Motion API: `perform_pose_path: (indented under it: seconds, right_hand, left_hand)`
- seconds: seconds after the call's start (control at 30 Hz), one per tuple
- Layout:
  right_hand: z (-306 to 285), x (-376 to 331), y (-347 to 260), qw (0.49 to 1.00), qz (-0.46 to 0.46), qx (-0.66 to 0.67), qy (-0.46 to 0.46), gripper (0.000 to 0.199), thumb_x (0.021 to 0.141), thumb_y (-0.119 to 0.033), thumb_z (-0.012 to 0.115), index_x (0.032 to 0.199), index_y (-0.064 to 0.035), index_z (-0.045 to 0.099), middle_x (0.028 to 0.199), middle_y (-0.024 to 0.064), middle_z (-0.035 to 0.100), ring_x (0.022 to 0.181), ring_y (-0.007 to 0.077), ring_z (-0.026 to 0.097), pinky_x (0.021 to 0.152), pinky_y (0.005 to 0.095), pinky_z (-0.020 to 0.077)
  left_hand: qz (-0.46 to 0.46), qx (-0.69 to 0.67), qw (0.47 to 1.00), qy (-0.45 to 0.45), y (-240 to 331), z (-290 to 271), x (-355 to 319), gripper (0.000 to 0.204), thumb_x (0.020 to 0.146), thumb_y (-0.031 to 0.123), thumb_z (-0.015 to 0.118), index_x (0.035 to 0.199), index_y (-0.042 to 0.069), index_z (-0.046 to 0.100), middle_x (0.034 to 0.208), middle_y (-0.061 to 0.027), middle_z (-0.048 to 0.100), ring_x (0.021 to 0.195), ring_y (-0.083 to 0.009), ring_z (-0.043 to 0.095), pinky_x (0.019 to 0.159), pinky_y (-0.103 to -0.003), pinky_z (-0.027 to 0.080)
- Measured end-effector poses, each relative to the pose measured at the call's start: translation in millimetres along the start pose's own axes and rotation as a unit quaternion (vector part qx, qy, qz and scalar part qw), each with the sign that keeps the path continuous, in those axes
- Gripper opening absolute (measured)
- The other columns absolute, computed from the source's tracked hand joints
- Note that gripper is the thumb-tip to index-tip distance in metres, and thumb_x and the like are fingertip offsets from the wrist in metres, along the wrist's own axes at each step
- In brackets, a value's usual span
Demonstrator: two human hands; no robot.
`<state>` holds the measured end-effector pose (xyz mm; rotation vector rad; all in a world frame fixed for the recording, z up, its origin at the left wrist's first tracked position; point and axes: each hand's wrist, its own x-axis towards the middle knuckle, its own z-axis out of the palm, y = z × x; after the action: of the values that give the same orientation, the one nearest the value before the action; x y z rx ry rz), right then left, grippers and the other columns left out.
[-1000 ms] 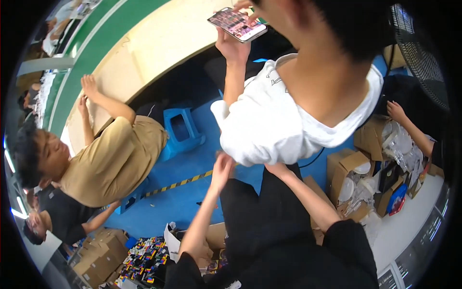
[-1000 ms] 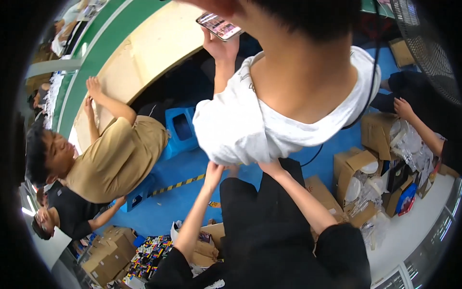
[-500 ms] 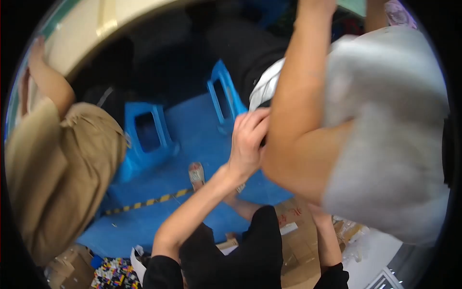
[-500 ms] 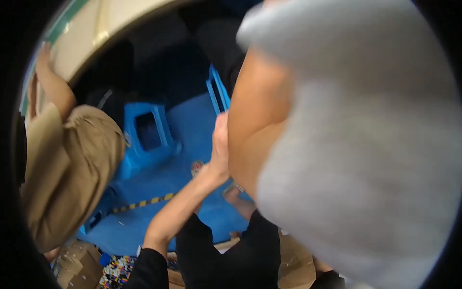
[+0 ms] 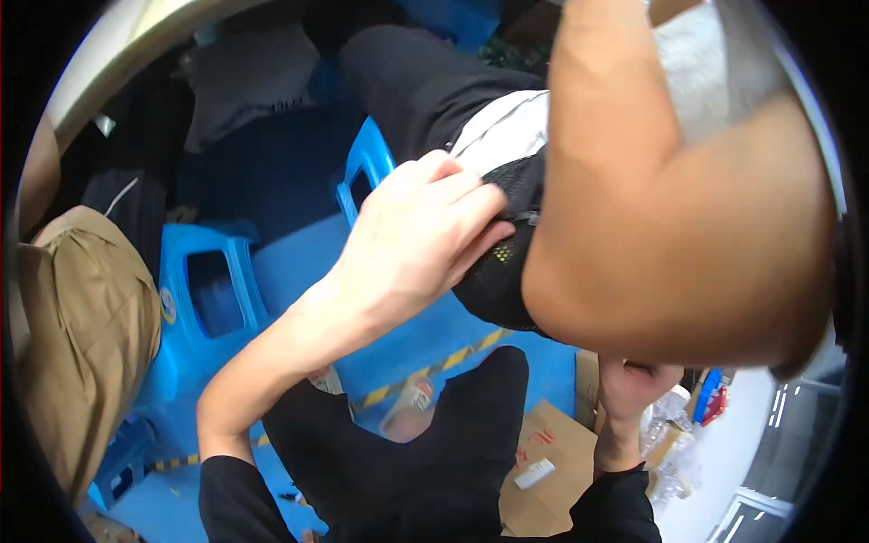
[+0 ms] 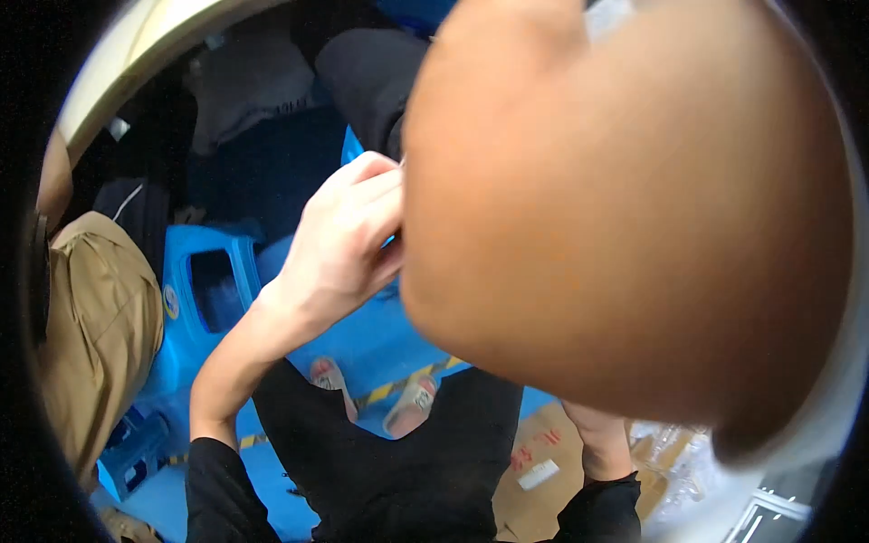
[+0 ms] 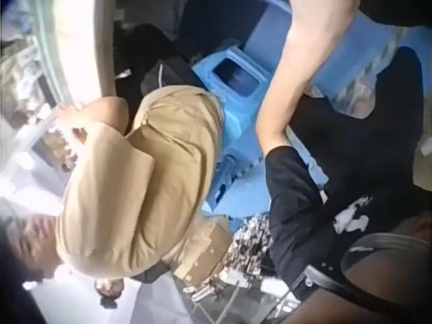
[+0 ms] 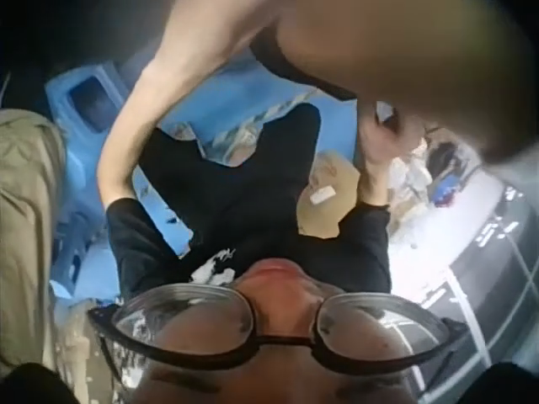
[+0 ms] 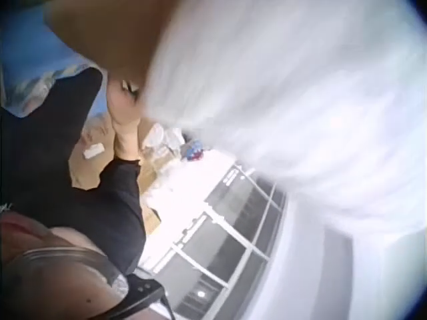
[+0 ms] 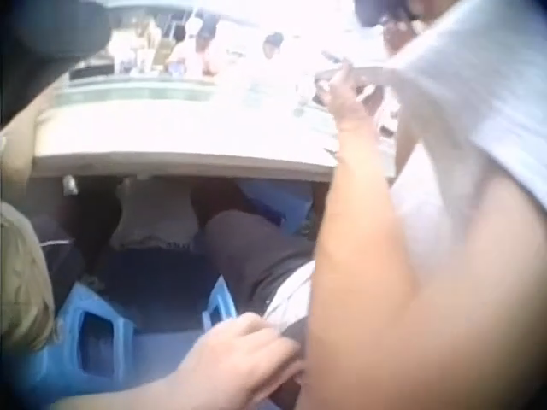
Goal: Assisting a coworker by placing a power bank and cables into a waist-mounted mesh pouch and securing it.
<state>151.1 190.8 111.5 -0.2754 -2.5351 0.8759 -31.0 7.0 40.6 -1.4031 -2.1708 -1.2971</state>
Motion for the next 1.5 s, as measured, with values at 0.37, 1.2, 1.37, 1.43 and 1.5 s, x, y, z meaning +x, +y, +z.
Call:
perform_pose_path:
  seconds: [0.37, 1.2, 1.37, 1.43, 1.5]
  right_hand:
    - [71, -118, 160, 0.947, -0.183, -0.036, 0.261, 0.038, 0.074, -0.006, 0.069, 0.110, -0.0027, 0.058, 0.103, 0.0148, 0.062, 0.094, 0.0317, 0.062, 0.080, 0.0408, 0.0505]
    - [96, -49, 151, 0.900, -0.232, 0.139, 0.342, 0.013, 0.085, -0.009, 0.072, 0.089, 0.0030, 0.069, 0.089, 0.0135, 0.065, 0.076, 0.0236, 0.061, 0.068, 0.0314, 0.0477]
    - [100, -64, 193, 0.911, -0.007, 0.220, 0.348, 0.005, 0.088, -0.002, 0.066, 0.089, 0.0031, 0.068, 0.093, 0.0110, 0.066, 0.081, 0.0175, 0.061, 0.071, 0.0275, 0.0477]
    - [100, -64, 192, 0.928, 0.030, 0.245, 0.280, 0.005, 0.086, 0.000, 0.067, 0.091, 0.0015, 0.068, 0.101, 0.0098, 0.066, 0.089, 0.0160, 0.062, 0.075, 0.0273, 0.0485]
    - [92, -60, 172, 0.906, 0.031, 0.264, 0.330, 0.007, 0.085, -0.001, 0.067, 0.092, 0.0005, 0.068, 0.106, 0.0105, 0.064, 0.091, 0.0161, 0.061, 0.076, 0.0277, 0.0485]
  left_hand:
    - [0.173, 0.000, 0.985, -0.016, 83, 77, -61, 0.020, 0.067, 0.008, 0.075, 0.072, 0.006, 0.056, 0.068, -0.0061, 0.050, 0.056, -0.0187, 0.054, 0.045, -0.028, 0.042]
    - [0.251, 0.321, 0.904, -0.130, 75, 72, -14, 0.049, 0.070, 0.015, 0.072, 0.118, 0.010, 0.064, 0.089, 0.0012, 0.062, 0.083, -0.0152, 0.059, 0.068, -0.029, 0.045]
    - [0.217, 0.223, 0.931, -0.192, 77, 50, -5, 0.052, 0.068, 0.020, 0.085, 0.110, 0.003, 0.060, 0.084, -0.0084, 0.068, 0.068, -0.0258, 0.065, 0.062, -0.034, 0.049]
    - [0.192, 0.225, 0.930, -0.217, 77, 51, -3, 0.051, 0.070, 0.021, 0.084, 0.110, 0.002, 0.059, 0.084, -0.0098, 0.068, 0.069, -0.0268, 0.065, 0.063, -0.035, 0.050]
    - [0.168, 0.228, 0.927, -0.245, 81, 46, -2, 0.050, 0.071, 0.023, 0.083, 0.109, 0.001, 0.059, 0.085, -0.0112, 0.069, 0.069, -0.0279, 0.066, 0.063, -0.036, 0.051]
